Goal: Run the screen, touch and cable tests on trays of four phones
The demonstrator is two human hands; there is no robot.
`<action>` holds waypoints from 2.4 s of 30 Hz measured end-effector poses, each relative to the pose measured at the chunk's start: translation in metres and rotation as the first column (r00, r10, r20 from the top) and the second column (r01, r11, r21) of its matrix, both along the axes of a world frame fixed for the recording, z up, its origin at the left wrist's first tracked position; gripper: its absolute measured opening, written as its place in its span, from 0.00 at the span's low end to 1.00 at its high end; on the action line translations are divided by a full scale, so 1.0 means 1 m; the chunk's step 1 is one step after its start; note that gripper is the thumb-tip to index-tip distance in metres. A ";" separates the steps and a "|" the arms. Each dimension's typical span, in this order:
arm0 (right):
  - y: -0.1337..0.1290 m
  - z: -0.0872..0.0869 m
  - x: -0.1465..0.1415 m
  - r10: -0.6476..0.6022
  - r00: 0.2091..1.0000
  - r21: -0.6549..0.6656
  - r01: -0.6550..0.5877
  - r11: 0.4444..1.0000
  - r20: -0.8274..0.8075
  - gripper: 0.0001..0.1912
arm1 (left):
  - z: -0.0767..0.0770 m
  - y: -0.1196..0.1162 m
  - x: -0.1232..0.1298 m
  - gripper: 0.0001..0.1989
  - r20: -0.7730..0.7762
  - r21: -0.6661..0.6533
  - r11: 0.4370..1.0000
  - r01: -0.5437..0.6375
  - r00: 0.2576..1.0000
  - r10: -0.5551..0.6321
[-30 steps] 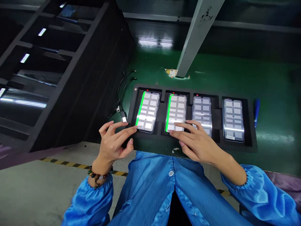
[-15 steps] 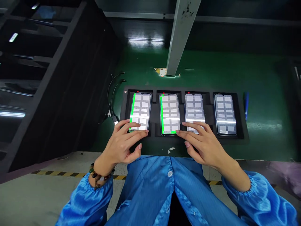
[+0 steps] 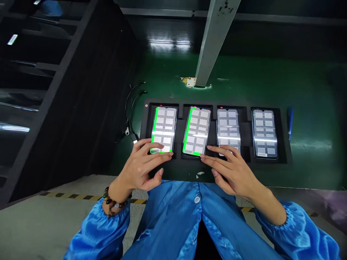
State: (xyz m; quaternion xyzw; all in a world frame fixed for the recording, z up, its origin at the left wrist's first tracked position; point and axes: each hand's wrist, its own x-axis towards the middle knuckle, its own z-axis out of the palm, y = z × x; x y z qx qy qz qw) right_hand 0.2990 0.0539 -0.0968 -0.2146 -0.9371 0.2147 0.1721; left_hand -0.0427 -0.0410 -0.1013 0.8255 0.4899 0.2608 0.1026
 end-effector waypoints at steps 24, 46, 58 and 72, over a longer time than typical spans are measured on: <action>0.062 0.008 -0.022 -0.241 0.956 0.017 0.242 0.970 0.166 0.24 | 0.000 0.065 -0.010 0.25 -0.091 -0.174 0.966 -0.191 0.980 0.177; 0.087 0.003 -0.083 -0.252 0.962 0.000 0.254 0.967 0.100 0.24 | -0.006 0.087 -0.018 0.22 -0.088 -0.046 0.826 -0.562 0.825 0.558; 0.089 0.003 -0.047 -0.386 0.920 -0.001 0.387 0.922 0.069 0.22 | -0.006 0.092 -0.014 0.23 -0.091 -0.056 0.904 -0.423 0.904 0.417; 0.083 0.000 -0.054 -0.201 0.978 -0.070 0.205 0.976 0.060 0.22 | -0.004 0.083 -0.015 0.20 -0.084 -0.031 0.934 -0.355 0.932 0.352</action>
